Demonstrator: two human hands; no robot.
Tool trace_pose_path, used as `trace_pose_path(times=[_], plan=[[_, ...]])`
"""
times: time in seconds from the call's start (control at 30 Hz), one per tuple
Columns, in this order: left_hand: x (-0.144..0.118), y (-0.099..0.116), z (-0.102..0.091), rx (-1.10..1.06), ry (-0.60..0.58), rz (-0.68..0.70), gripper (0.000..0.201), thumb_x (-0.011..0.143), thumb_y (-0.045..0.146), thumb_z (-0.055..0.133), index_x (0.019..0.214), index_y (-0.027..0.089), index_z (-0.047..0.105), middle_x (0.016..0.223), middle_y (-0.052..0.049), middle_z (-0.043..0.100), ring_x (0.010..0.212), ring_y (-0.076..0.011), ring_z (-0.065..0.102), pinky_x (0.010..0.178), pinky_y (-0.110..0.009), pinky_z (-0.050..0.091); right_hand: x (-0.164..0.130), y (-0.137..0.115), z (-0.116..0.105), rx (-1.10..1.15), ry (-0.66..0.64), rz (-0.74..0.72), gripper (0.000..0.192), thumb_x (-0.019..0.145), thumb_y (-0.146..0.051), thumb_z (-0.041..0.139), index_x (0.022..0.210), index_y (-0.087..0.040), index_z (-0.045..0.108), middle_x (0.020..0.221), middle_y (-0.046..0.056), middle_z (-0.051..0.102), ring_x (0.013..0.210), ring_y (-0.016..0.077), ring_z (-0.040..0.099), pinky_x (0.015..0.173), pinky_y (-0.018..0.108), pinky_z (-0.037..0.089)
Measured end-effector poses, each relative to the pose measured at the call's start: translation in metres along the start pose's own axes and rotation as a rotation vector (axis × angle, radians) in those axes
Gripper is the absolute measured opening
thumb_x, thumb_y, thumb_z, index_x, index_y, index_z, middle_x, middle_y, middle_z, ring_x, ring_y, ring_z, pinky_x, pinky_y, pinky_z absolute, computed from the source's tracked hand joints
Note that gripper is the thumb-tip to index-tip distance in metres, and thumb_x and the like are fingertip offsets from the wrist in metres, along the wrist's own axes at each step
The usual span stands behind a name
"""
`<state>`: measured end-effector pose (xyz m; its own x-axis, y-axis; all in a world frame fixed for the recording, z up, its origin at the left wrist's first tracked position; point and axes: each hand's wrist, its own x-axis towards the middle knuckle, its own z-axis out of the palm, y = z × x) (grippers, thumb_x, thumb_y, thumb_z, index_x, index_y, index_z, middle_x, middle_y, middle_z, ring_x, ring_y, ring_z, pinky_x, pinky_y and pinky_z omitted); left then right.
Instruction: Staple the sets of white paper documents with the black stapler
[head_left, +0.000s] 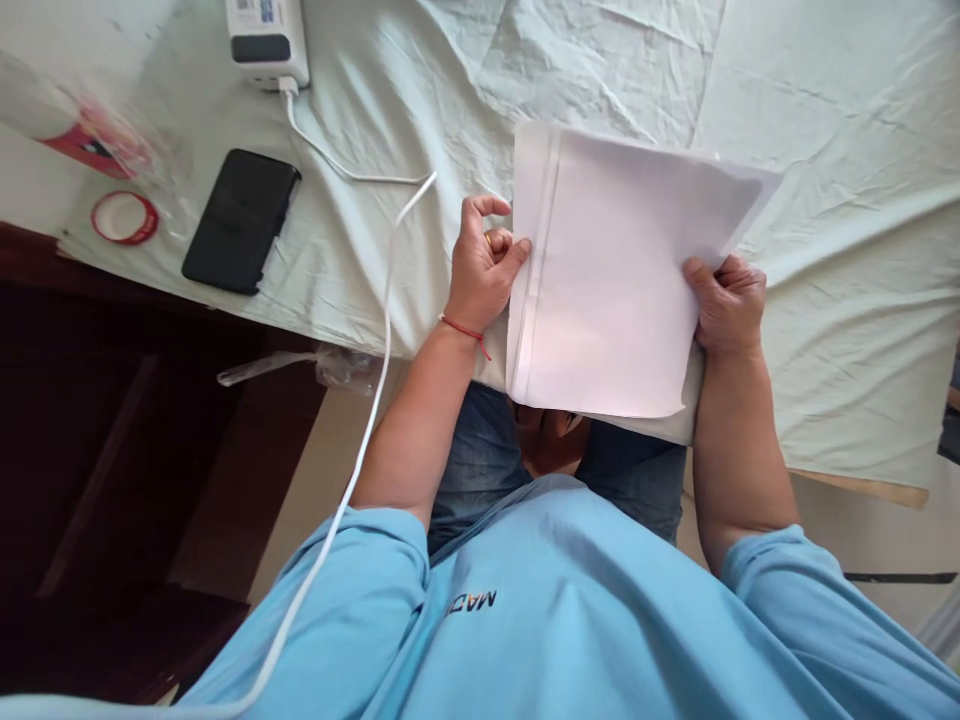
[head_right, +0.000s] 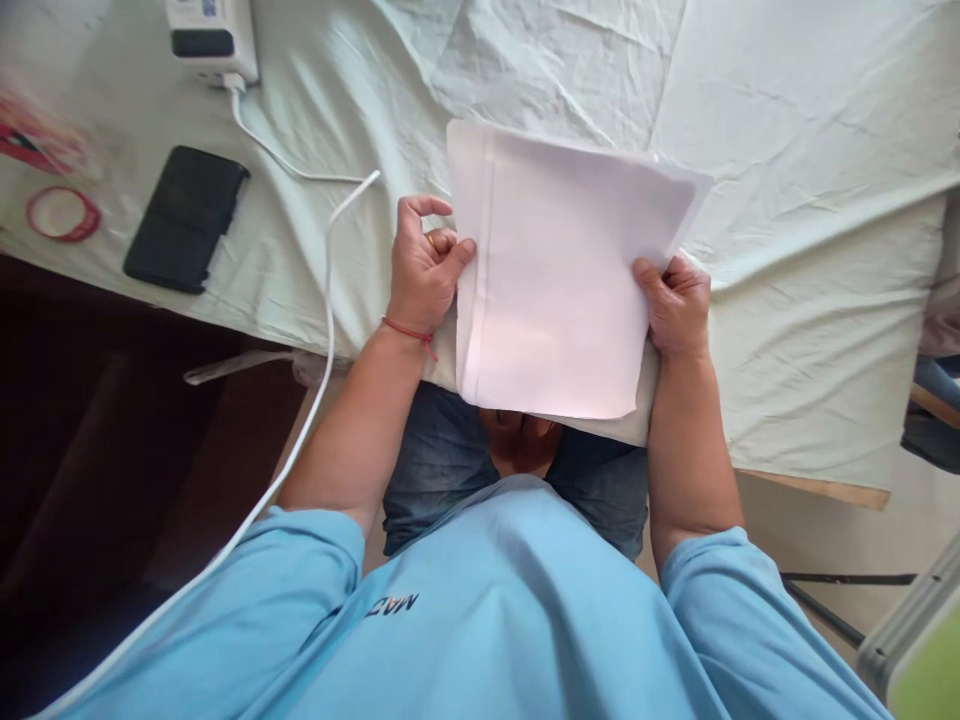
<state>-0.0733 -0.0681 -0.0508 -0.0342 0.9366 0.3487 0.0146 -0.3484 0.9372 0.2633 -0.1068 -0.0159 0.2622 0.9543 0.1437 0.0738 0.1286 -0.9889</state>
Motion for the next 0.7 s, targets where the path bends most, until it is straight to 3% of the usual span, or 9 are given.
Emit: trace_pose_path(times=[0.17, 0.3, 0.5, 0.7], plan=[[0.001, 0.012, 0.001, 0.096, 0.056, -0.048, 0.045, 0.098, 0.071, 0.075, 0.113, 0.032, 0.061, 0.087, 0.001, 0.054, 0.074, -0.0138, 0.054, 0.071, -0.031, 0.045, -0.002, -0.007, 0.005, -0.021, 0.039, 0.036, 0.036, 0.071, -0.063, 0.101, 0.079, -0.036, 0.077, 0.086, 0.0, 0.078, 0.08, 0.025, 0.075, 0.074, 0.046, 0.07], [0.001, 0.022, 0.001, 0.139, 0.009, -0.032, 0.047, 0.101, 0.073, 0.068, 0.094, 0.027, 0.067, 0.086, -0.002, 0.06, 0.076, -0.0164, 0.055, 0.071, -0.033, 0.046, -0.002, -0.01, 0.008, -0.015, 0.052, 0.026, 0.042, 0.067, -0.069, 0.101, 0.077, -0.038, 0.075, 0.085, -0.001, 0.08, 0.086, 0.0286, 0.078, 0.078, 0.049, 0.072], [-0.001, 0.034, 0.001, 0.077, -0.056, -0.03, 0.05, 0.104, 0.072, 0.064, 0.093, 0.025, 0.078, 0.087, -0.004, 0.068, 0.088, -0.0202, 0.066, 0.08, -0.035, 0.054, -0.001, -0.007, 0.007, 0.016, 0.069, 0.029, 0.045, 0.065, -0.071, 0.102, 0.075, -0.038, 0.074, 0.088, -0.001, 0.08, 0.089, 0.0273, 0.078, 0.077, 0.046, 0.072], [0.001, 0.024, -0.001, 0.069, -0.093, -0.039, 0.029, 0.09, 0.052, 0.087, 0.089, 0.026, 0.077, 0.089, -0.002, 0.069, 0.083, -0.0154, 0.062, 0.077, -0.032, 0.053, -0.002, -0.005, 0.008, 0.025, 0.051, 0.048, 0.044, 0.068, -0.067, 0.102, 0.077, -0.036, 0.073, 0.087, -0.001, 0.078, 0.086, 0.0241, 0.075, 0.074, 0.044, 0.07]])
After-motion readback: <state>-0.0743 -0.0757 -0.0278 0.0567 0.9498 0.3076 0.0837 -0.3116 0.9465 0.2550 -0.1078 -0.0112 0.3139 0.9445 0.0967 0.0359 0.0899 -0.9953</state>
